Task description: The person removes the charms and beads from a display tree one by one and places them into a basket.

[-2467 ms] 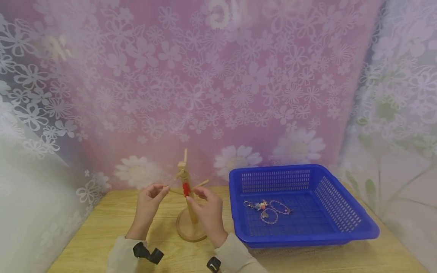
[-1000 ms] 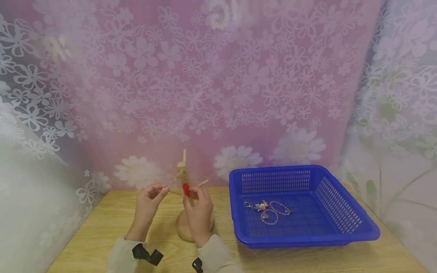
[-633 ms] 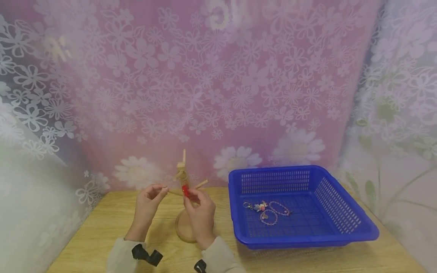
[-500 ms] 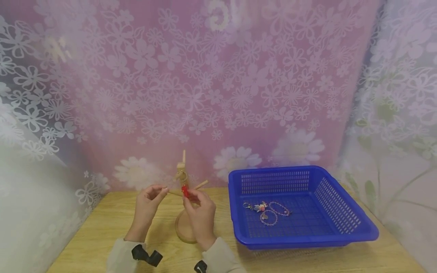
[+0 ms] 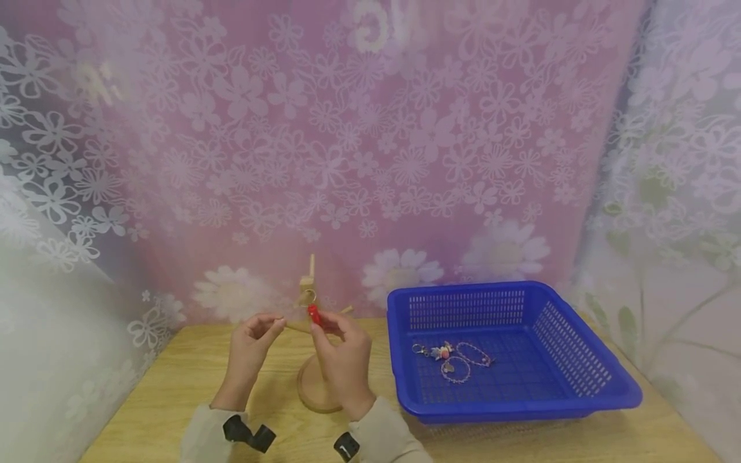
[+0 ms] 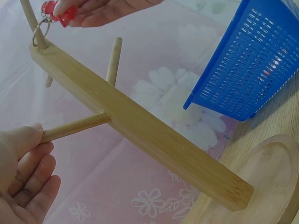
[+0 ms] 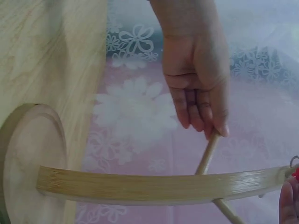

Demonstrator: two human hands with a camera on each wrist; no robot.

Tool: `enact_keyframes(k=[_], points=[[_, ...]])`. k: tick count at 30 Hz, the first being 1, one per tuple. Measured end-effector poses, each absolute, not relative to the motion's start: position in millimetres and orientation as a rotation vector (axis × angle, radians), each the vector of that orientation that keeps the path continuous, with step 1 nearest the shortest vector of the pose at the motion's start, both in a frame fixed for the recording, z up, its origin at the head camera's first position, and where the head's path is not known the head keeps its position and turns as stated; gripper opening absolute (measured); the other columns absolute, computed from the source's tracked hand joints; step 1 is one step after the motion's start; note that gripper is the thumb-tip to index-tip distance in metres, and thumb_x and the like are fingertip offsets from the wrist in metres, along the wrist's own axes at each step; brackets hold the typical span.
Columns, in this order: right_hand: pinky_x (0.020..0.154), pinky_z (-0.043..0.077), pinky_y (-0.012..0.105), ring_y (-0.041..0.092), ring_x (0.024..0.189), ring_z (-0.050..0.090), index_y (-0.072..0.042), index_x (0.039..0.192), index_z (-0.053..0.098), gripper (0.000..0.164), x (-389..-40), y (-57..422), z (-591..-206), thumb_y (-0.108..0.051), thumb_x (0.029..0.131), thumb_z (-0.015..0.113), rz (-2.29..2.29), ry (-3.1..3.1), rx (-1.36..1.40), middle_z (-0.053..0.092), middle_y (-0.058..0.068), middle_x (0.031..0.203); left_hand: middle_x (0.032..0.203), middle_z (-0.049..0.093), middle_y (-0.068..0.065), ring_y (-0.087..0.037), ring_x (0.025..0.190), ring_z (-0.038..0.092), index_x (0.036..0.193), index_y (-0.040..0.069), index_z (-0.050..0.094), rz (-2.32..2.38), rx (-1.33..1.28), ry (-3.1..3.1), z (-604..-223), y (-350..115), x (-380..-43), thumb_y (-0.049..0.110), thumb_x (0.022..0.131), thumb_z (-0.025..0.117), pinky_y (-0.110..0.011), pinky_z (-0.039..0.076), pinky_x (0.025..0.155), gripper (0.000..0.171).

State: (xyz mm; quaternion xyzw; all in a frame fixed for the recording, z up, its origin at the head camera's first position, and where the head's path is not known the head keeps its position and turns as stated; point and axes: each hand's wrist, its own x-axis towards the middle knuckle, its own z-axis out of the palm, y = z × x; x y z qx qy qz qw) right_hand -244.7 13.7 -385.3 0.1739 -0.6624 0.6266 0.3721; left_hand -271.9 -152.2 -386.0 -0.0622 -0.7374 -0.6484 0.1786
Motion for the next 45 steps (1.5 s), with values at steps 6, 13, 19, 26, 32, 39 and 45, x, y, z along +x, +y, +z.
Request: enact_keyframes(k=[6,13,19,26,32,39,45], points=[[0.072,0.056,0.025,0.019,0.077,0.068,0.001,0.095,0.071,0.016,-242,20,-375,-0.001,0.079,0.074,1.614,-1.669,0.528,0.071,0.011,0.088,0.087,0.064,-0.024,-0.007,0.069,0.059,0.096,-0.004,0.068,-1.836,-0.171,-2.094,-385,-152,-273,0.005,0.086,0.068,-0.021,0.048,0.063,0.014],[0.071,0.056,0.026,0.017,0.077,0.068,0.000,0.095,0.071,0.015,-237,24,-369,-0.003,0.080,0.074,1.698,-1.698,0.540,0.071,0.011,0.088,0.081,0.066,-0.015,-0.007,0.069,0.060,0.095,-0.005,0.068,-1.863,-0.181,-2.067,-385,-152,-273,0.003,0.085,0.069,-0.021,0.049,0.064,0.013],[0.071,0.056,0.027,0.015,0.076,0.068,0.001,0.095,0.071,0.016,-232,29,-362,-0.002,0.080,0.074,1.717,-1.743,0.554,0.071,0.012,0.090,0.074,0.064,0.001,-0.009,0.070,0.061,0.095,-0.005,0.068,-1.875,-0.179,-2.061,-386,-152,-272,0.002,0.085,0.069,-0.020,0.050,0.065,0.013],[0.069,0.056,0.027,0.013,0.076,0.068,0.002,0.094,0.071,0.015,-229,33,-352,-0.002,0.079,0.074,1.698,-1.739,0.604,0.071,0.013,0.089,0.074,0.064,0.001,-0.008,0.069,0.060,0.096,-0.005,0.068,-1.867,-0.193,-2.058,-386,-152,-273,0.002,0.085,0.069,-0.020,0.049,0.063,0.014],[0.070,0.056,0.025,0.009,0.076,0.066,0.005,0.093,0.070,0.015,-227,36,-347,0.004,0.079,0.072,1.722,-1.705,0.651,0.070,0.016,0.088,0.078,0.065,-0.004,-0.006,0.070,0.060,0.097,-0.006,0.067,-1.880,-0.194,-2.057,-387,-152,-273,0.002,0.085,0.068,-0.021,0.050,0.065,0.015],[0.072,0.055,0.025,0.006,0.078,0.065,0.006,0.095,0.069,0.015,-225,42,-345,0.006,0.079,0.071,1.791,-1.717,0.654,0.070,0.018,0.089,0.075,0.064,0.002,-0.010,0.071,0.061,0.097,-0.004,0.068,-1.861,-0.179,-2.073,-387,-153,-272,0.004,0.085,0.069,-0.022,0.049,0.064,0.014],[0.072,0.055,0.024,0.010,0.079,0.066,0.005,0.096,0.070,0.017,-224,50,-345,0.002,0.080,0.072,1.811,-1.747,0.624,0.069,0.019,0.090,0.077,0.064,0.000,-0.009,0.071,0.060,0.097,-0.004,0.068,-1.875,-0.190,-2.065,-394,-155,-277,0.005,0.085,0.069,-0.021,0.049,0.064,0.015]])
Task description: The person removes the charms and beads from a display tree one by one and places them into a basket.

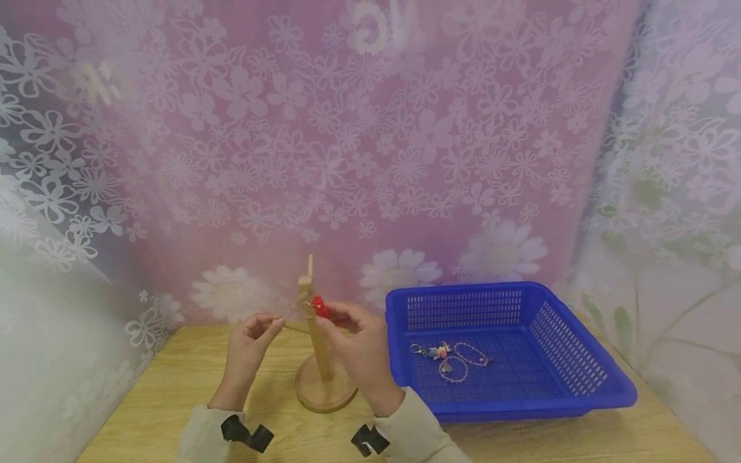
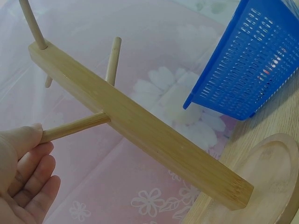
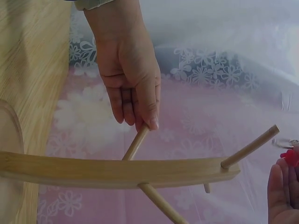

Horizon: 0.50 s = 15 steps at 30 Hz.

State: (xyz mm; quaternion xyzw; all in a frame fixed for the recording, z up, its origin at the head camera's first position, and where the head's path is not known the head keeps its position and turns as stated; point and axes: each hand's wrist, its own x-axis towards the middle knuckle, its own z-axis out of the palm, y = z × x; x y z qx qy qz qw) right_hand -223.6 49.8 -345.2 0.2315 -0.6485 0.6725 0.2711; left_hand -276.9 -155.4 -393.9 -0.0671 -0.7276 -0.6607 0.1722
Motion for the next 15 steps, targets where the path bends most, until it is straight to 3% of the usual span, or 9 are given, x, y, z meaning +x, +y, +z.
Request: enact_keyframes(k=[7,15], points=[[0.072,0.055,0.025,0.014,0.082,0.067,0.002,0.099,0.070,0.018,-220,68,-344,0.001,0.081,0.071,1.818,-1.797,0.582,0.069,0.015,0.092,0.077,0.064,0.002,-0.012,0.071,0.060,0.096,0.000,0.069,-1.833,-0.186,-2.054,-414,-160,-292,0.013,0.084,0.072,-0.022,0.049,0.062,0.018],[0.075,0.055,0.024,0.015,0.086,0.067,0.003,0.100,0.069,0.020,-218,97,-349,-0.004,0.082,0.072,1.829,-1.870,0.482,0.068,0.016,0.096,0.077,0.064,0.000,-0.017,0.070,0.061,0.094,0.003,0.070,-1.807,-0.189,-2.062,-414,-159,-293,0.011,0.085,0.071,-0.026,0.050,0.061,0.013]])
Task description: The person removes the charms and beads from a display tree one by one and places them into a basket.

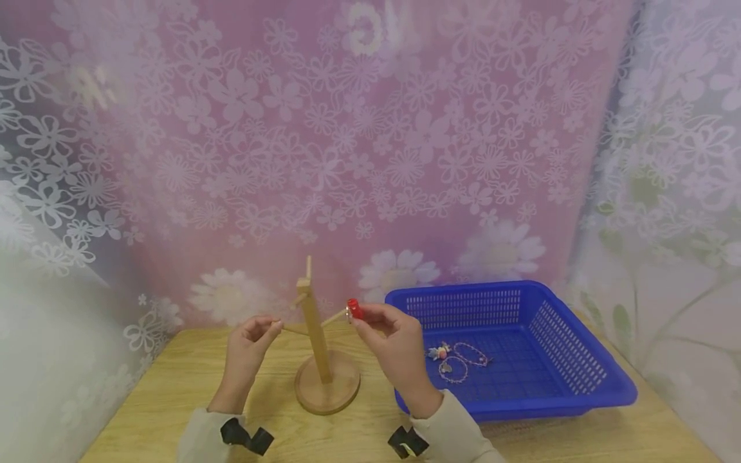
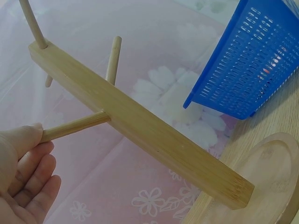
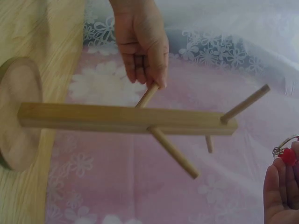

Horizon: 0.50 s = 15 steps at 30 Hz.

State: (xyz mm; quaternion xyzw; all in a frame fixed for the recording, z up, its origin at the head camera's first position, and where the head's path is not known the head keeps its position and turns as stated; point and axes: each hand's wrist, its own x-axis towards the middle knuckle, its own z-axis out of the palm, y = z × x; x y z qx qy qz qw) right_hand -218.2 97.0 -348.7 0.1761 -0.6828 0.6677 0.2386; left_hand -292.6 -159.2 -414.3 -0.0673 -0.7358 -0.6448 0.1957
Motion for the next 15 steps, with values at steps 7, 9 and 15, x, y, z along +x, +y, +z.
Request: enact_keyframes(k=[7,9,15], points=[[0.075,0.055,0.023,0.014,0.086,0.067,0.004,0.101,0.068,0.022,-221,123,-357,-0.006,0.082,0.073,1.834,-1.951,0.419,0.069,0.004,0.093,0.077,0.064,-0.002,-0.013,0.069,0.059,0.096,0.002,0.069,-1.819,-0.197,-2.062,-414,-159,-290,0.017,0.085,0.072,-0.022,0.047,0.061,0.019],[0.074,0.054,0.023,0.012,0.086,0.067,0.005,0.102,0.067,0.024,-223,132,-359,-0.008,0.082,0.073,1.862,-1.991,0.391,0.070,0.000,0.092,0.078,0.064,-0.005,-0.012,0.069,0.058,0.097,0.002,0.068,-1.830,-0.207,-2.055,-414,-159,-290,0.018,0.085,0.072,-0.022,0.047,0.061,0.020],[0.074,0.054,0.024,0.010,0.086,0.066,0.008,0.109,0.062,0.033,-226,156,-366,-0.010,0.083,0.072,1.995,-2.136,0.291,0.070,-0.005,0.091,0.080,0.064,-0.009,-0.010,0.069,0.058,0.095,0.004,0.069,-1.839,-0.205,-2.051,-414,-159,-290,0.017,0.084,0.072,-0.022,0.048,0.061,0.018]])
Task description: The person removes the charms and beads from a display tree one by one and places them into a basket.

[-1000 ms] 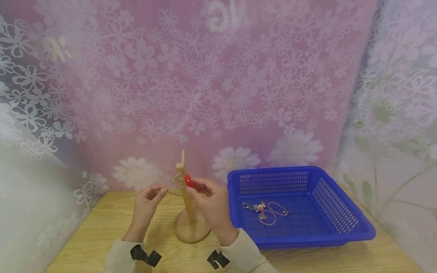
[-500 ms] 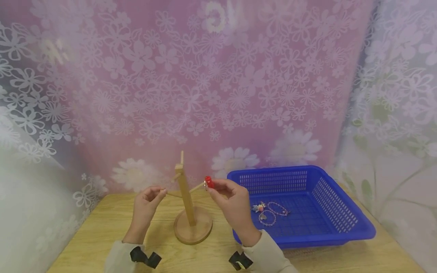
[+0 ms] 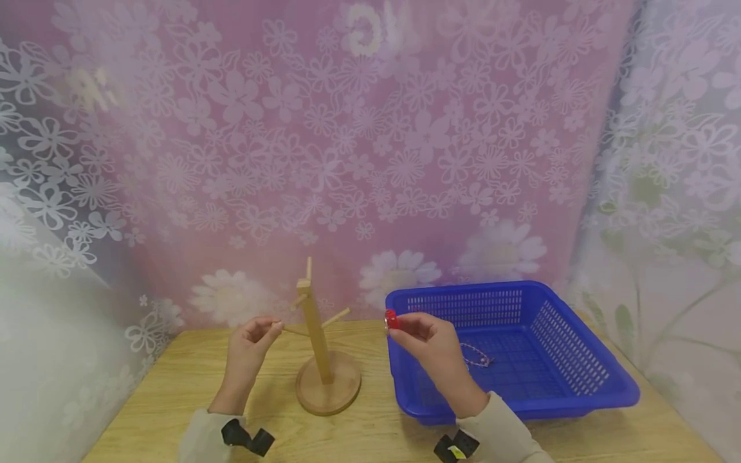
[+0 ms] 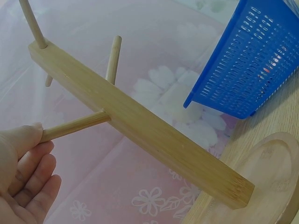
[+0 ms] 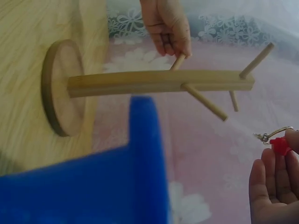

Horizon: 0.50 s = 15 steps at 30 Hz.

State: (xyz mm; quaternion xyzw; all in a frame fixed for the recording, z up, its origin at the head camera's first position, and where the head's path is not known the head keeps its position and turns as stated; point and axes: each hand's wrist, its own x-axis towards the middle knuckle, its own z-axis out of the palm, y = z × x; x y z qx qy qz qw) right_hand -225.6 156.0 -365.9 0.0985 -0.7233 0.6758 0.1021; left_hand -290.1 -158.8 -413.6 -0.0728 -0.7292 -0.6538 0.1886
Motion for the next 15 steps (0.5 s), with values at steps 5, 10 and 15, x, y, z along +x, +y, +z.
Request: enact_keyframes(k=[5,10,15], points=[[0.079,0.051,0.024,0.011,0.089,0.065,0.006,0.107,0.063,0.032,-223,174,-369,-0.014,0.084,0.072,2.012,-2.258,0.245,0.070,-0.003,0.092,0.079,0.064,-0.008,-0.009,0.068,0.058,0.096,0.001,0.068,-1.832,-0.207,-2.055,-413,-159,-290,0.017,0.085,0.072,-0.022,0.047,0.061,0.020],[0.080,0.050,0.027,0.014,0.091,0.064,0.003,0.106,0.063,0.028,-225,192,-372,-0.015,0.086,0.070,2.053,-2.345,0.261,0.069,-0.004,0.093,0.079,0.064,-0.009,-0.009,0.068,0.058,0.095,0.001,0.069,-1.824,-0.202,-2.053,-414,-159,-291,0.018,0.085,0.072,-0.022,0.048,0.061,0.020],[0.080,0.050,0.029,0.014,0.093,0.063,0.000,0.106,0.064,0.027,-230,210,-375,-0.019,0.087,0.069,2.066,-2.482,0.366,0.069,-0.001,0.098,0.077,0.064,-0.006,-0.010,0.067,0.058,0.094,0.004,0.069,-1.827,-0.186,-2.051,-414,-159,-291,0.018,0.084,0.073,-0.022,0.048,0.060,0.017]])
